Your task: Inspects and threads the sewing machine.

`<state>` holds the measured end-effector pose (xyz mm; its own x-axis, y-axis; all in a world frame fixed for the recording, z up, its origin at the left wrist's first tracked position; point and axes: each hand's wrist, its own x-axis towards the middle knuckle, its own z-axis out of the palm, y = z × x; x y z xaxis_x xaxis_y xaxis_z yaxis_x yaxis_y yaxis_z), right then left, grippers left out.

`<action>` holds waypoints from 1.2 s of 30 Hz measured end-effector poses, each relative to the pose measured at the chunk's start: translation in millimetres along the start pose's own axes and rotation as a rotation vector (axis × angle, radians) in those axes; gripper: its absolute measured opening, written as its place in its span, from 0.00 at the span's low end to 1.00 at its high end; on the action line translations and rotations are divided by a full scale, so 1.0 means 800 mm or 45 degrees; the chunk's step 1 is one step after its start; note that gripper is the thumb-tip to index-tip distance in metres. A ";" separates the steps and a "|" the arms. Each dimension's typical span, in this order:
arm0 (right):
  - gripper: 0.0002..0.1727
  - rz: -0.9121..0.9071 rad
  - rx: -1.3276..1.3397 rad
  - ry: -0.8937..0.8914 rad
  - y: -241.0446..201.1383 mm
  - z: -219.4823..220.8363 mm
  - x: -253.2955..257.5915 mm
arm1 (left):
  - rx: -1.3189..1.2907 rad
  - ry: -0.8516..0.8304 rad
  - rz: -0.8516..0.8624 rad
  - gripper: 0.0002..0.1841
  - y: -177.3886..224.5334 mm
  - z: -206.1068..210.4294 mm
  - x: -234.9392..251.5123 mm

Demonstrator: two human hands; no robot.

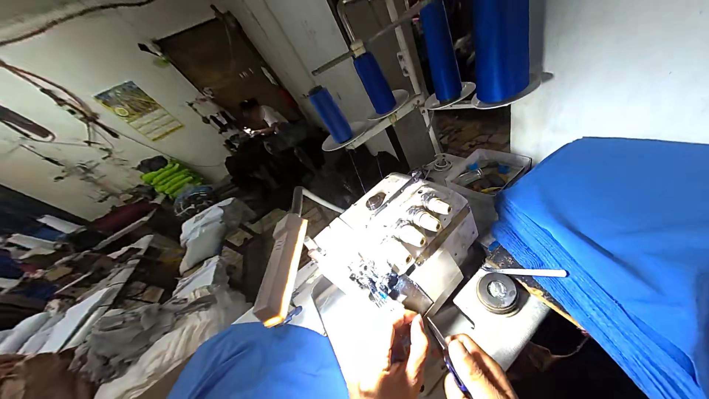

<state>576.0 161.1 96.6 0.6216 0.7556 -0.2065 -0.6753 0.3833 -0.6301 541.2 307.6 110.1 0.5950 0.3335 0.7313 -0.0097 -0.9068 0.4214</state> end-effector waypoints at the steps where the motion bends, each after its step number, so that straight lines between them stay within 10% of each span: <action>1: 0.12 -0.032 -0.010 0.006 0.001 0.004 0.006 | -0.015 -0.005 0.004 0.06 0.000 0.000 0.000; 18: 0.14 -0.339 -0.238 0.138 0.006 0.001 0.031 | -0.004 0.097 0.035 0.05 -0.005 0.003 -0.004; 28: 0.23 -0.796 -2.056 0.424 -0.059 -0.117 0.036 | 0.489 0.445 -0.385 0.07 0.002 0.012 -0.007; 36: 0.28 -0.731 -2.150 0.326 -0.083 -0.117 0.010 | 0.571 0.404 -0.747 0.06 0.038 0.025 0.014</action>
<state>663.0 92.0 66.3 0.7581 0.5821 0.2941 0.6129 -0.4817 -0.6264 564.0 278.9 120.2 0.1454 0.7839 0.6036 0.5976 -0.5558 0.5779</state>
